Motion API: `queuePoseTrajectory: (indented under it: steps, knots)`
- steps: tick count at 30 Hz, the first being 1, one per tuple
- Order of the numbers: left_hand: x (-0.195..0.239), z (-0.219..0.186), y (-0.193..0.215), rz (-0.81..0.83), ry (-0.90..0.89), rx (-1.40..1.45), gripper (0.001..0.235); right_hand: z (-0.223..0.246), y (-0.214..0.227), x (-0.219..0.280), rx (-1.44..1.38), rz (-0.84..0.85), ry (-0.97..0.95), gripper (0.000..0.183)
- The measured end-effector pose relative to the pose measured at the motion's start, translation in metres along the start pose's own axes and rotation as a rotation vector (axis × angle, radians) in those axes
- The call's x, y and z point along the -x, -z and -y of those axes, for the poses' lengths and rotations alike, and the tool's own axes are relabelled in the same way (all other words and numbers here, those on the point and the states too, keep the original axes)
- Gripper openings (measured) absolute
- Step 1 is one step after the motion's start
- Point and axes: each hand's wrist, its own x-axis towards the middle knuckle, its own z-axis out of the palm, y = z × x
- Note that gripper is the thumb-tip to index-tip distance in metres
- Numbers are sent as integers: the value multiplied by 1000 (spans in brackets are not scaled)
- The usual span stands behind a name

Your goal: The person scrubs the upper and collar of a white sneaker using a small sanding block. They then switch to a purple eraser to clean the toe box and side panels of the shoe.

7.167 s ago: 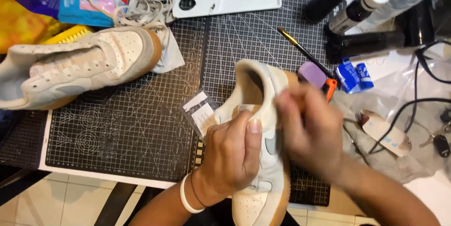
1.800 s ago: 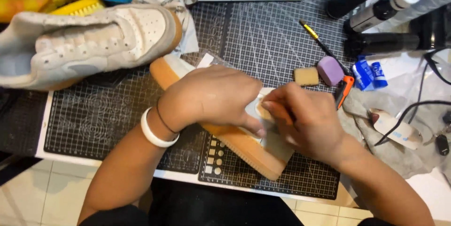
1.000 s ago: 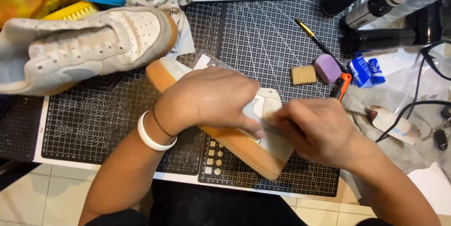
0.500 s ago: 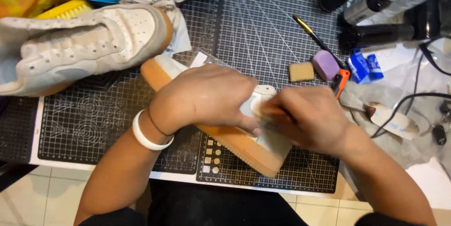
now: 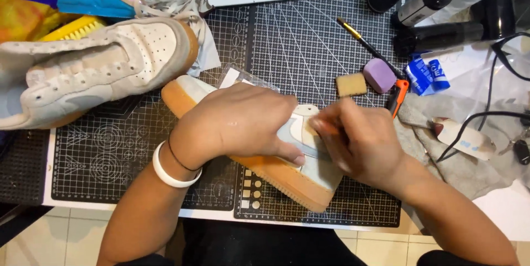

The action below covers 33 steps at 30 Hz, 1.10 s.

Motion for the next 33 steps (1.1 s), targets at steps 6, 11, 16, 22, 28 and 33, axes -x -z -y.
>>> queuePoseTrajectory:
  steps: [6,11,16,22,28,33]
  knots:
    - [-1,0,0,-13,-16,12,49,-3,6,3,-75,77,8,13]
    - [-4,3,-7,-77,-17,-16,54,4,5,3,-78,-7,-72,13]
    - [-7,0,-10,-88,-19,-48,52,-3,22,4,-143,220,-65,8]
    - [-6,10,-29,-248,-115,-79,74,-48,-1,-7,-127,-173,-467,13]
    - [-5,21,-43,-319,-41,-67,68,-58,14,2,177,27,-185,18]
    - [17,11,-42,-404,-144,32,54,-80,37,4,289,-108,-319,22]
